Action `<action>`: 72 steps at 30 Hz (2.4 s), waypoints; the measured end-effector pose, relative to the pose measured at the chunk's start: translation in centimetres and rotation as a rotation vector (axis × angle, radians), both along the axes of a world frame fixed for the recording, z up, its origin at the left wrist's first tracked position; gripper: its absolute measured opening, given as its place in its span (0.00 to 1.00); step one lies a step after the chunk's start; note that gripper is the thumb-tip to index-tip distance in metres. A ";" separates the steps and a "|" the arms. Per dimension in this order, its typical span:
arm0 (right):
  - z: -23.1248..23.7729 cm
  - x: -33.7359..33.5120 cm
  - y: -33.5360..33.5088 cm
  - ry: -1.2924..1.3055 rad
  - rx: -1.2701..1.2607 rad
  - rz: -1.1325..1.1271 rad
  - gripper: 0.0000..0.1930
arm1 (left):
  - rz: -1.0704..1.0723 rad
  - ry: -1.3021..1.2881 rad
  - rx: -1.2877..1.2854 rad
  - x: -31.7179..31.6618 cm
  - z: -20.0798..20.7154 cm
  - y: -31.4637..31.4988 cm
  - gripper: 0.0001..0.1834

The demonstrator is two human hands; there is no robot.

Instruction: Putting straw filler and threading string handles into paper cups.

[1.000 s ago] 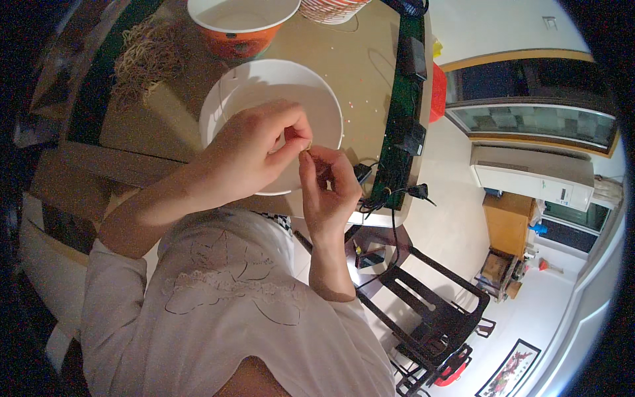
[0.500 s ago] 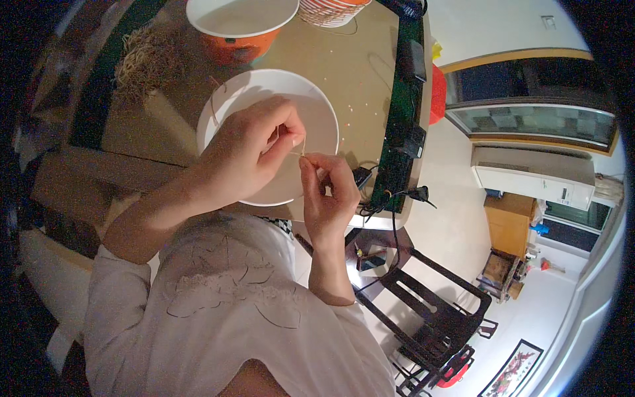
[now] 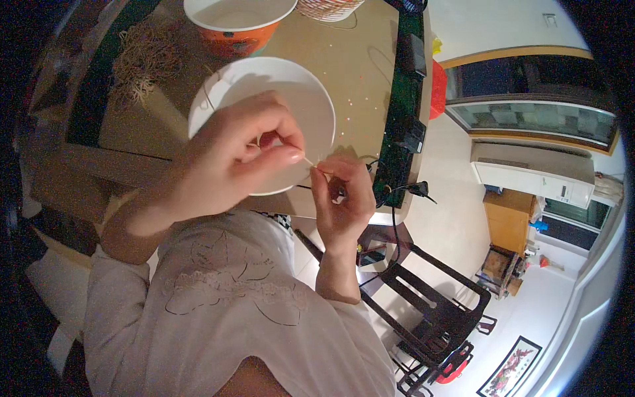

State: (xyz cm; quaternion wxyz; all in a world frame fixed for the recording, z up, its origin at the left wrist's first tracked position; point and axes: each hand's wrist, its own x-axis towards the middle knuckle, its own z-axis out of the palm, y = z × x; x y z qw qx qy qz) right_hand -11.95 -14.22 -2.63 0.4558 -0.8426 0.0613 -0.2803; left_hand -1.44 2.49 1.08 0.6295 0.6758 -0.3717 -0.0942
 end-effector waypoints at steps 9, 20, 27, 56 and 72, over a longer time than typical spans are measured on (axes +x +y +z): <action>-0.3 -0.9 -1.0 0.096 0.192 -0.015 0.11 | -0.175 0.418 -0.212 -0.5 -0.8 0.1 0.09; 1.7 0.1 -0.4 0.062 0.152 0.116 0.12 | 0.024 -0.280 0.126 -0.3 0.4 1.7 0.09; 0.4 2.1 -0.2 0.144 0.088 -0.117 0.11 | 0.397 -0.303 0.405 3.4 -2.2 5.0 0.11; -3.6 3.3 -7.3 0.808 0.705 0.614 0.31 | -0.038 0.536 0.037 2.9 -11.9 5.0 0.23; 20.3 19.3 -16.4 -0.442 -0.810 -0.124 0.25 | 0.161 0.587 0.064 5.8 -6.4 7.7 0.12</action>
